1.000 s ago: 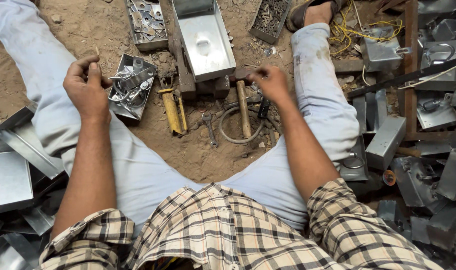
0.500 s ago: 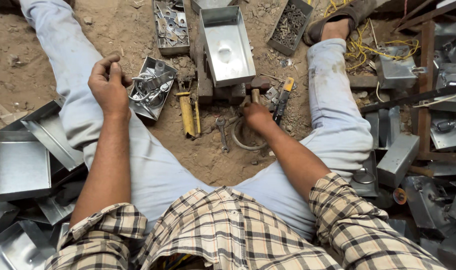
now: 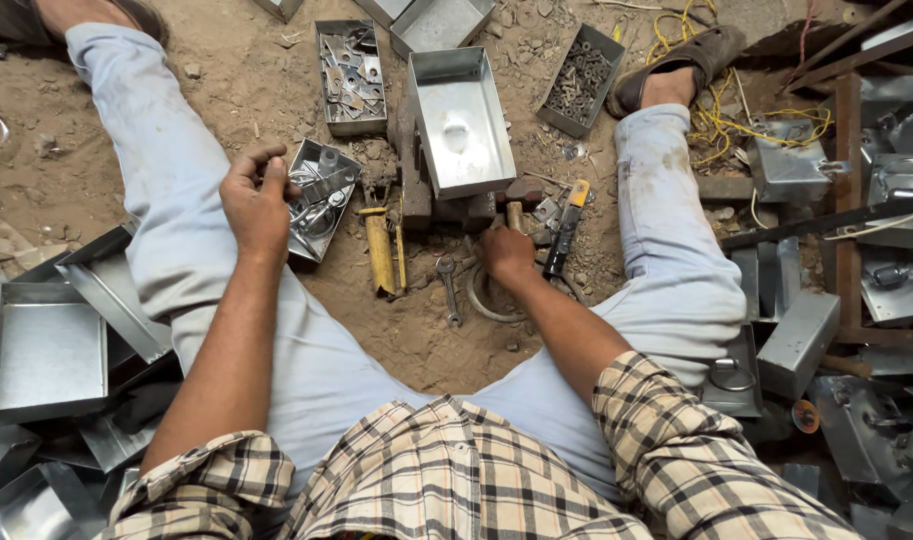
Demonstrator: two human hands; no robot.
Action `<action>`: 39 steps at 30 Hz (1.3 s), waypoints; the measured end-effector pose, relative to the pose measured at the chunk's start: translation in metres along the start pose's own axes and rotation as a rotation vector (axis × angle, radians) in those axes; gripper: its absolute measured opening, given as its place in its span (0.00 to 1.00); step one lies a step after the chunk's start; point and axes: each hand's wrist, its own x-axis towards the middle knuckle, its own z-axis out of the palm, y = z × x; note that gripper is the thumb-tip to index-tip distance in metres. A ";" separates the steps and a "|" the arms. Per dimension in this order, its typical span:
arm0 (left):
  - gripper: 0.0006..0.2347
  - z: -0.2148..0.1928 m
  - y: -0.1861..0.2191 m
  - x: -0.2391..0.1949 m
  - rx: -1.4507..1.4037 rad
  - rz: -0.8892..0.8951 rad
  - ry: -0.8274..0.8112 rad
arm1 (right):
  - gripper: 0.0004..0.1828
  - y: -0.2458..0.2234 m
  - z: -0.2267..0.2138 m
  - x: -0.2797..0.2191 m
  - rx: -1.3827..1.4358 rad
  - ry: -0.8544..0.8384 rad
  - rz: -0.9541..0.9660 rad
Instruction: The person welds components onto a metal box, hammers parts of the box to shape them, and attaches a metal ring using a bracket and hammer.
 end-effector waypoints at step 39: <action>0.16 0.094 0.039 -0.118 0.521 0.094 -0.853 | 0.13 -0.028 -0.120 -0.098 1.604 -0.341 -0.286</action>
